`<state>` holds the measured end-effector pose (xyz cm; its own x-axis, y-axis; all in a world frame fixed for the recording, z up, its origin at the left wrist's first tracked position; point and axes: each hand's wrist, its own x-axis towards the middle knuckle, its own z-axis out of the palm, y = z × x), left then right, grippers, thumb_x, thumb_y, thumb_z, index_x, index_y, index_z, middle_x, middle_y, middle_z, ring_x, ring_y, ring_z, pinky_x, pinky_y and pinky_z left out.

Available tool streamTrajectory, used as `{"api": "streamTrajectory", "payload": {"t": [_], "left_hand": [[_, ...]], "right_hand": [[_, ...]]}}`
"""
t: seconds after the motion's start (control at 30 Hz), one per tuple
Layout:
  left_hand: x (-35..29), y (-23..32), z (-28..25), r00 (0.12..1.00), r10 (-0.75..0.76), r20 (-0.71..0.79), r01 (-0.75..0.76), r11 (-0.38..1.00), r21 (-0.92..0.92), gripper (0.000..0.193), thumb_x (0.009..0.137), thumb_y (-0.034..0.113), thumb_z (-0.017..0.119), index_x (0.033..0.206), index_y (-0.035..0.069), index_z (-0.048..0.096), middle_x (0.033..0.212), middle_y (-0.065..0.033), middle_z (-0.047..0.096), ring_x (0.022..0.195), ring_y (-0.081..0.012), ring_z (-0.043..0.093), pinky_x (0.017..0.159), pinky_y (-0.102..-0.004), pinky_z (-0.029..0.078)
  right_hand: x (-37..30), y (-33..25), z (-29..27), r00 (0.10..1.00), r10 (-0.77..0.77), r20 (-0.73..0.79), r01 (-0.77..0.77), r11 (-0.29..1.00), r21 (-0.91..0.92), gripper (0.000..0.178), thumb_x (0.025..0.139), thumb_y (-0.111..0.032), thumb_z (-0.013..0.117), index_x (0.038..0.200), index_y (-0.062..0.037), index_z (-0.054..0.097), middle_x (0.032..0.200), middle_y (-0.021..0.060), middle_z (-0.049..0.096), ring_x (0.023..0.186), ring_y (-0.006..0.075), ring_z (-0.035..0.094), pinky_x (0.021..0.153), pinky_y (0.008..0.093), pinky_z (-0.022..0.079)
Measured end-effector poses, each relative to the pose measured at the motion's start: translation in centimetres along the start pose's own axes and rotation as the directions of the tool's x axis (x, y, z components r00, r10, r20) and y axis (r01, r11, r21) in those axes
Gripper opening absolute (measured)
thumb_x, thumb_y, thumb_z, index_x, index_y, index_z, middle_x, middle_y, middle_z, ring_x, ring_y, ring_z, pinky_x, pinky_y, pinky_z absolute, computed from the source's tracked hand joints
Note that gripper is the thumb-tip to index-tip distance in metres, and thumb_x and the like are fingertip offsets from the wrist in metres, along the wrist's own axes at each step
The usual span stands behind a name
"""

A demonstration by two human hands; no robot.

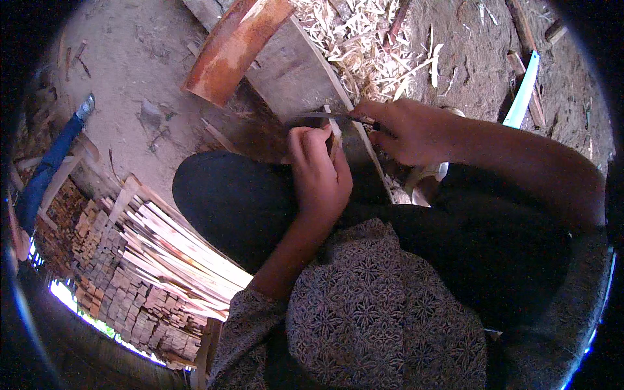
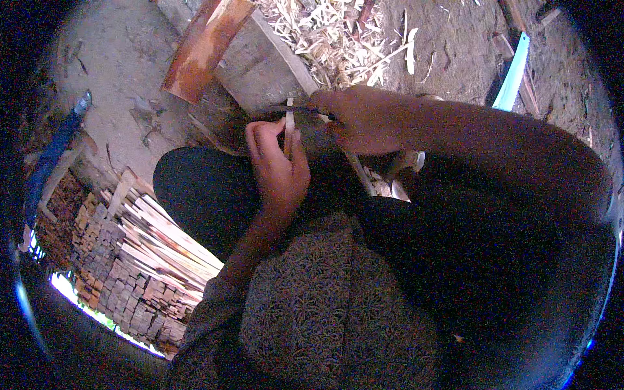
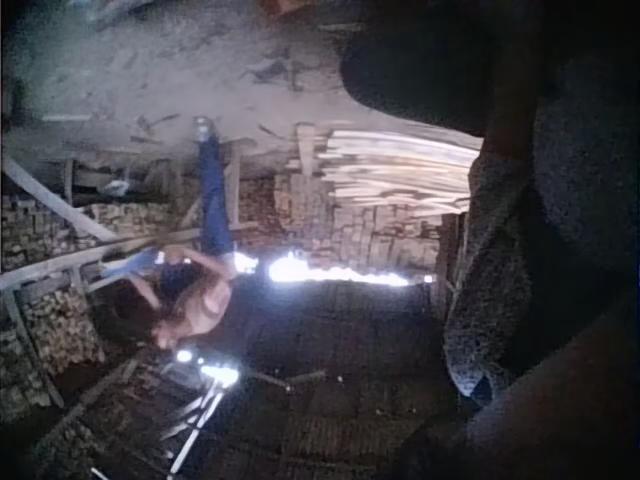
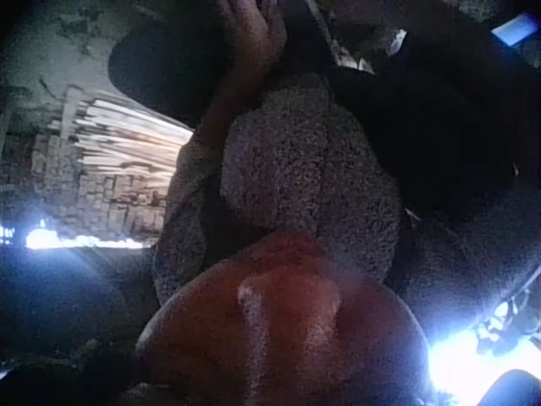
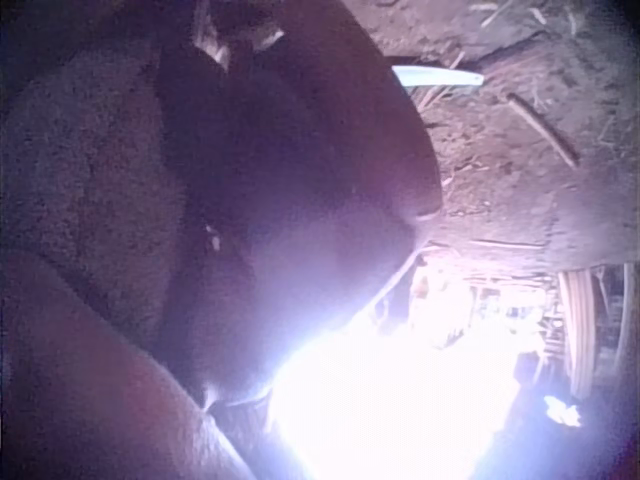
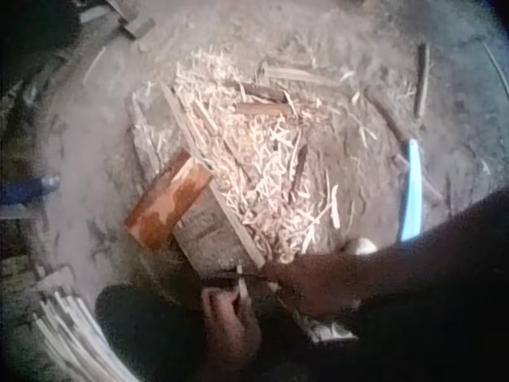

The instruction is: The person sits on the ground and uses a knife to carve and shape a small piece of wood. They repeatedly shave thin layers from the wood's surface, turning it over to work different sides.

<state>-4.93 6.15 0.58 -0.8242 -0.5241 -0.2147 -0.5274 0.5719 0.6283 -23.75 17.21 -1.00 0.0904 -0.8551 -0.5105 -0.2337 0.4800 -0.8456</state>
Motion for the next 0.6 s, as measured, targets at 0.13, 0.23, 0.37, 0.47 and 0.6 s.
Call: {"api": "streamTrajectory", "payload": {"t": [0.13,0.23,0.37,0.47,0.6], "left_hand": [[0.3,0.1,-0.3,1.000,0.014,0.012,-0.014,1.000,-0.002,0.027,0.087,0.000,0.060,0.113,-0.004,0.052,0.108,-0.0249,0.048,0.101,-0.0436,0.052,0.089,-0.0495,0.043],[0.4,0.0,-0.4,1.000,0.029,0.012,-0.029,1.000,0.012,0.027,0.088,0.001,0.060,0.113,-0.004,0.053,0.106,-0.0248,0.050,0.100,-0.0431,0.052,0.088,-0.0495,0.043],[0.5,0.0,-0.7,0.999,0.029,0.014,-0.029,1.000,0.002,0.026,0.088,0.002,0.061,0.112,-0.003,0.054,0.105,-0.0245,0.051,0.099,-0.0423,0.053,0.087,-0.0496,0.044],[0.4,-0.2,-0.8,1.000,0.014,0.011,-0.014,0.999,0.029,0.025,0.088,0.003,0.061,0.112,-0.004,0.054,0.105,-0.0242,0.051,0.099,-0.0420,0.053,0.087,-0.0492,0.044],[0.7,0.0,-0.9,1.000,-0.023,-0.009,0.023,0.999,0.031,0.024,0.089,0.003,0.061,0.111,-0.004,0.054,0.105,-0.0243,0.052,0.099,-0.0423,0.053,0.087,-0.0495,0.044]], "right_hand": [[-2.0,-1.2,-0.6,0.999,0.037,-0.005,-0.037,0.997,-0.060,0.047,0.094,-0.010,0.052,0.140,-0.0074,0.046,0.081,0.0250,0.066,0.080,0.0412,0.068,0.074,0.0513,0.052],[-2.3,-0.4,0.3,0.999,0.012,-0.049,-0.017,0.995,-0.100,0.054,0.091,-0.008,0.053,0.144,-0.0082,0.042,0.086,0.0238,0.068,0.082,0.0398,0.069,0.076,0.0506,0.053],[-1.9,-1.0,0.4,0.986,0.163,0.041,-0.155,0.975,-0.158,0.062,0.087,-0.008,0.056,0.147,-0.0104,0.037,0.089,0.0223,0.070,0.084,0.0393,0.070,0.076,0.0506,0.054],[-1.1,-0.1,1.1,0.983,0.177,0.043,-0.168,0.972,-0.163,0.065,0.086,-0.008,0.058,0.147,-0.0108,0.035,0.087,0.0223,0.070,0.083,0.0406,0.070,0.073,0.0509,0.055],[0.3,0.8,1.4,0.986,0.165,0.035,-0.153,0.960,-0.234,0.063,0.086,-0.007,0.059,0.145,-0.0099,0.037,0.082,0.0235,0.069,0.081,0.0431,0.070,0.069,0.0513,0.054]]}}
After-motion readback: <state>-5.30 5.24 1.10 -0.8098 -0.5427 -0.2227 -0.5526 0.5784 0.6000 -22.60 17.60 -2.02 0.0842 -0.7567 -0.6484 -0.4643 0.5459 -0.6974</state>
